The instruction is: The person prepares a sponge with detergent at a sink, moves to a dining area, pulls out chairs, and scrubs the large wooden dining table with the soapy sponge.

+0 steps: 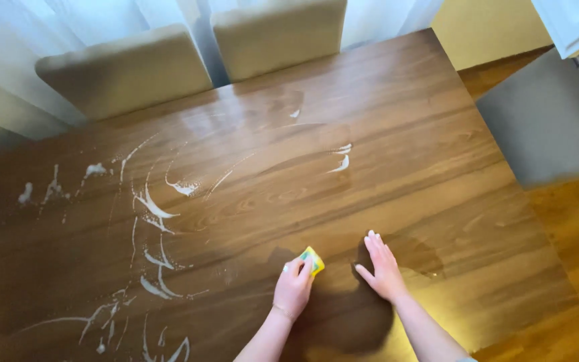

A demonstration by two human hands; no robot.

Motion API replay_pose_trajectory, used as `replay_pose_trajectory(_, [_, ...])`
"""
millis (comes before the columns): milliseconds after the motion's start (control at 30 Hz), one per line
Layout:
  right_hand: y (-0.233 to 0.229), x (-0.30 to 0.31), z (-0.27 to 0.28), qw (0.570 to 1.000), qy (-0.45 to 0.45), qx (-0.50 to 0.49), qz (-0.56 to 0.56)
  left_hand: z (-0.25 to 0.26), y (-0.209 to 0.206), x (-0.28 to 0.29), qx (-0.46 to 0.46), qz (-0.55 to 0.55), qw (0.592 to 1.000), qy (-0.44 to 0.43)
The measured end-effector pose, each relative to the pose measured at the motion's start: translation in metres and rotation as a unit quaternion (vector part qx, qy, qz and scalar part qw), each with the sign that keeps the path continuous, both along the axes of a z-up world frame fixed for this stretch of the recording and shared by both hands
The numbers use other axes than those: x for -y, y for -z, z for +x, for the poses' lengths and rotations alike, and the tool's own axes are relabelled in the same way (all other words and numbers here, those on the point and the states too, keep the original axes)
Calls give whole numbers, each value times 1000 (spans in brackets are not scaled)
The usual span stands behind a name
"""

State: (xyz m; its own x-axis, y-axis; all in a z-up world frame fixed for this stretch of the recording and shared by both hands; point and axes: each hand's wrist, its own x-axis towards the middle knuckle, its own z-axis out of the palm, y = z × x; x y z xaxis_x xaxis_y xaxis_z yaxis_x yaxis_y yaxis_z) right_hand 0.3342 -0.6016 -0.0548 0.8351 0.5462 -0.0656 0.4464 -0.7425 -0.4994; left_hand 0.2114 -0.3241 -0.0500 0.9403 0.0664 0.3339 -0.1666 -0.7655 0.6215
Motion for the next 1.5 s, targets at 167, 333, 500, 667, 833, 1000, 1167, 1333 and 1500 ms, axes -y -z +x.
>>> replay_pose_trajectory(167, [-19, 28, 42, 994, -20, -91, 52, -4, 7, -89, 31, 103, 986, -130])
replay_pose_trajectory(333, [-13, 75, 149, 999, 13, 19, 47, 37, 47, -193, -4, 145, 917, -373])
replay_pose_trajectory(500, [-1, 137, 294, 977, -14, 203, -58, 134, 104, -255, 7, 235, 845, -480])
replay_pose_trajectory(667, [-7, 146, 369, 981, -57, 152, -110, 281, 90, -244, 15, 213, 863, -457])
replay_pose_trajectory(833, [-6, 145, 360, 966, -62, 187, -165, 419, 73, -209, 43, 173, 903, -390])
replay_pose_trajectory(1000, [-7, 144, 359, 966, -68, 198, -153, 549, 73, -155, 10, 100, 940, -327])
replay_pose_trajectory(1167, [-29, 134, 362, 979, -73, 123, -143, 666, 47, -25, -24, 58, 973, -224])
replay_pose_trajectory(1333, [-23, 139, 361, 977, -70, 158, -122, 757, 46, 87, -35, 10, 986, -161])
replay_pose_trajectory(1500, [-23, 139, 359, 978, -75, 145, -130, 815, 27, 157, -97, -42, 993, -60])
